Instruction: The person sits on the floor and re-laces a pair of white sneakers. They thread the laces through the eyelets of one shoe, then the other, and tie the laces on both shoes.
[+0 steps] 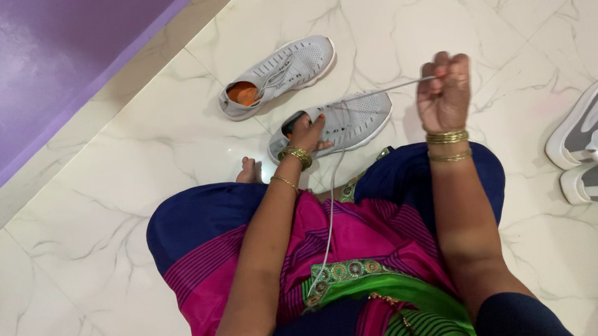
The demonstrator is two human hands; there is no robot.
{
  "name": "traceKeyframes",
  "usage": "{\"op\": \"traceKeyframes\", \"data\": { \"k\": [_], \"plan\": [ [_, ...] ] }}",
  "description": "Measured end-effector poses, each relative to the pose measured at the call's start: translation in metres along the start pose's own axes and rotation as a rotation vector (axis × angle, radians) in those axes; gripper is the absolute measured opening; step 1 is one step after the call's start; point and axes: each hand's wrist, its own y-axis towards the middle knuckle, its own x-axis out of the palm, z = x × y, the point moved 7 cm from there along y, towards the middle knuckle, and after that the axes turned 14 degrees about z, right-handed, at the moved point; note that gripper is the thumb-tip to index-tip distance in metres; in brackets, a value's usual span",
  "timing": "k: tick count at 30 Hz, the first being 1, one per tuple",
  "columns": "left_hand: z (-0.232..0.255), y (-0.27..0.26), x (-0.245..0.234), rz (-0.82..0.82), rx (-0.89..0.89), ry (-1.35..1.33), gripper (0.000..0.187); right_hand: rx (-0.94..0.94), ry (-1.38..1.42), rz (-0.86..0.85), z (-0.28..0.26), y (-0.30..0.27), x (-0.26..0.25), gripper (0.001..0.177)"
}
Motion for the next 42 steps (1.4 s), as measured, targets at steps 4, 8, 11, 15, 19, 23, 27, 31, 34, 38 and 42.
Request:
{"op": "traceKeyframes", "data": {
  "k": [4, 8, 11, 15, 19, 23, 27, 31, 34, 38, 42],
  "plan": [
    [-0.004, 0.001, 0.002, -0.012, 0.003, -0.033, 0.032, -0.081, 0.028, 0.020, -0.018, 0.007, -0.002, 0.014],
    [0.009, -0.007, -0.002, 0.006, 0.031, 0.092, 0.031, -0.174, -0.258, 0.163, -0.007, 0.018, -0.005, 0.010],
    [0.043, -0.024, -0.011, 0.026, 0.443, 0.580, 0.034, -0.236, -0.820, 0.215, 0.008, 0.020, -0.005, 0.008],
    [0.062, -0.044, -0.011, 0.004, 0.592, 0.837, 0.032, -0.029, -1.344, 0.038, 0.067, 0.014, -0.012, 0.013],
    [0.060, -0.053, -0.012, -0.090, 0.322, 0.428, 0.032, 0.063, -1.509, -0.249, 0.131, -0.014, -0.019, 0.022],
    [0.063, -0.053, -0.013, -0.087, 0.334, 0.425, 0.026, 0.025, -1.744, -0.431, 0.161, -0.028, -0.029, 0.014],
    [0.056, -0.047, -0.011, -0.124, 0.282, 0.366, 0.027, -0.064, -1.898, -0.490, 0.167, -0.027, -0.039, 0.010],
    [0.053, -0.042, -0.009, -0.169, 0.273, 0.326, 0.029, -0.091, -1.855, -0.412, 0.165, -0.027, -0.043, 0.009],
    [0.055, -0.042, -0.011, -0.137, 0.329, 0.421, 0.024, -0.050, -1.811, -0.365, 0.166, -0.027, -0.045, 0.010],
    [0.055, -0.041, -0.013, -0.121, 0.362, 0.457, 0.022, -0.123, -1.850, -0.393, 0.169, -0.027, -0.041, 0.009],
    [0.050, -0.033, -0.016, -0.084, 0.407, 0.521, 0.019, -0.153, -1.876, -0.394, 0.173, -0.029, -0.040, 0.010]
  ]
}}
